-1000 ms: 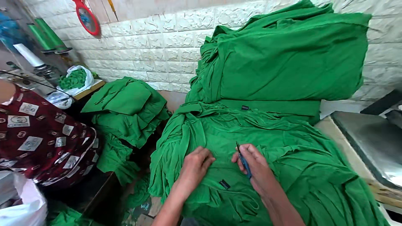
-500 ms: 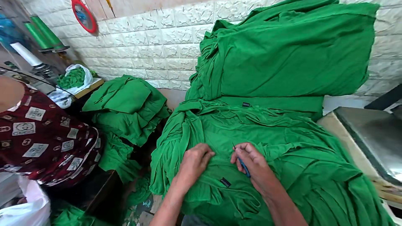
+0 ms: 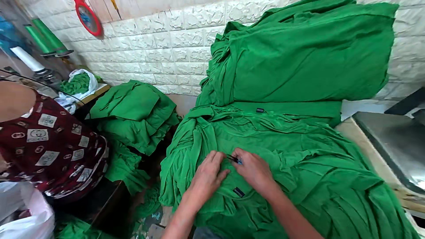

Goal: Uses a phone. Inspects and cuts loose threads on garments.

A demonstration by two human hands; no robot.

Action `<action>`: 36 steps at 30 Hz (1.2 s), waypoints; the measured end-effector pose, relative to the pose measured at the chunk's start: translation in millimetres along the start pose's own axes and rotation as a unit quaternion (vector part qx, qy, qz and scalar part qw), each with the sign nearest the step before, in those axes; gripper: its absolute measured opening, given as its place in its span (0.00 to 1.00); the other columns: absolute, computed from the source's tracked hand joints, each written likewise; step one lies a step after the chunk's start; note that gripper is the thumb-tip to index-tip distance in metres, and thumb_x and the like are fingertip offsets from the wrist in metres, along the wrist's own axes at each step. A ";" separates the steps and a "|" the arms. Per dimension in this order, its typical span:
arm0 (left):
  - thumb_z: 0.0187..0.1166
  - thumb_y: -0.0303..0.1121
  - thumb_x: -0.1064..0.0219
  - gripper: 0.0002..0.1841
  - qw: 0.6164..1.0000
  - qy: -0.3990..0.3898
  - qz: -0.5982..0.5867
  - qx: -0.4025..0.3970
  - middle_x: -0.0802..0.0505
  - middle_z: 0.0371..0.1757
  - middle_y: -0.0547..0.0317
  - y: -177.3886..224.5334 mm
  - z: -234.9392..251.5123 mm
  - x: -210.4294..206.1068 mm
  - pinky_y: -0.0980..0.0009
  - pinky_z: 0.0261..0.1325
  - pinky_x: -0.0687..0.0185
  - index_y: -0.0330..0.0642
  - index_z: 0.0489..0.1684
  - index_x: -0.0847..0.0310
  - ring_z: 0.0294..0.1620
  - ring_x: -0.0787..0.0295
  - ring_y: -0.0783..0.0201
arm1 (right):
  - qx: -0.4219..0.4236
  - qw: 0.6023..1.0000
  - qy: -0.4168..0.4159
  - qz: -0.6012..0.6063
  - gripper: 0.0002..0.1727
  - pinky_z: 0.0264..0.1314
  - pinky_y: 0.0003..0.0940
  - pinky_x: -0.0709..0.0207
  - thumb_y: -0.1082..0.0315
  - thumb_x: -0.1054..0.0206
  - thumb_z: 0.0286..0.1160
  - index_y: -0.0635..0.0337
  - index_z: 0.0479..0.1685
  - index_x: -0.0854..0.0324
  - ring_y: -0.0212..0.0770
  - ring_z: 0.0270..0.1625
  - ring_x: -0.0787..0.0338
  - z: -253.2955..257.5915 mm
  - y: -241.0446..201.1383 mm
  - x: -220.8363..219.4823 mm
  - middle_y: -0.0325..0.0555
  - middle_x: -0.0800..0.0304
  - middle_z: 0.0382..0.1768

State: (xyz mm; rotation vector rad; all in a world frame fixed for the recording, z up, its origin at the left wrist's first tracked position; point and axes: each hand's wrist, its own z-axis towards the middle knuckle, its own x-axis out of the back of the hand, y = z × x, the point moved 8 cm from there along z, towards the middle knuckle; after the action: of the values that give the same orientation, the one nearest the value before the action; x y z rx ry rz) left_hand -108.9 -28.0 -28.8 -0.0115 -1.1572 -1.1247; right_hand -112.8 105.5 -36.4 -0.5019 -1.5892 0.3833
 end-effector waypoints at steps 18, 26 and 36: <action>0.87 0.28 0.42 0.09 0.999 0.015 -0.002 -0.028 0.09 0.41 0.46 -5.3 4.5 4.8 0.63 0.42 0.10 0.31 0.46 0.17 0.34 0.08 0.57 | 0.212 0.925 0.013 0.315 0.13 0.29 0.16 0.32 0.60 0.46 0.89 0.60 0.56 0.27 0.19 0.25 0.26 -22.4 25.2 -5.5 0.28 0.20 0.27; 0.88 0.29 0.42 0.09 0.998 0.041 0.008 -0.052 0.12 0.44 0.47 -2.6 4.4 3.3 0.65 0.37 0.12 0.34 0.46 0.18 0.34 0.11 0.58 | 0.161 0.980 0.003 0.115 0.19 0.37 0.41 0.19 0.52 0.47 0.90 0.58 0.57 0.22 0.39 0.30 0.14 -23.1 14.4 -11.2 0.41 0.15 0.29; 0.88 0.29 0.42 0.09 0.997 0.050 -0.021 -0.058 0.12 0.52 0.45 -3.7 3.3 5.0 0.64 0.38 0.11 0.34 0.45 0.18 0.38 0.09 0.58 | 0.153 0.974 0.062 0.154 0.18 0.35 0.36 0.18 0.52 0.44 0.87 0.56 0.56 0.21 0.35 0.29 0.14 -27.0 23.8 -9.6 0.37 0.13 0.29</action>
State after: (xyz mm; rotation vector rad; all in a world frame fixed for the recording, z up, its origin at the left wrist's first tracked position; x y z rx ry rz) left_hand -114.0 -31.6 -25.6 -0.0208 -1.0052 -1.2151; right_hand -83.5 119.0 -54.9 -0.5242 -1.3028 0.8036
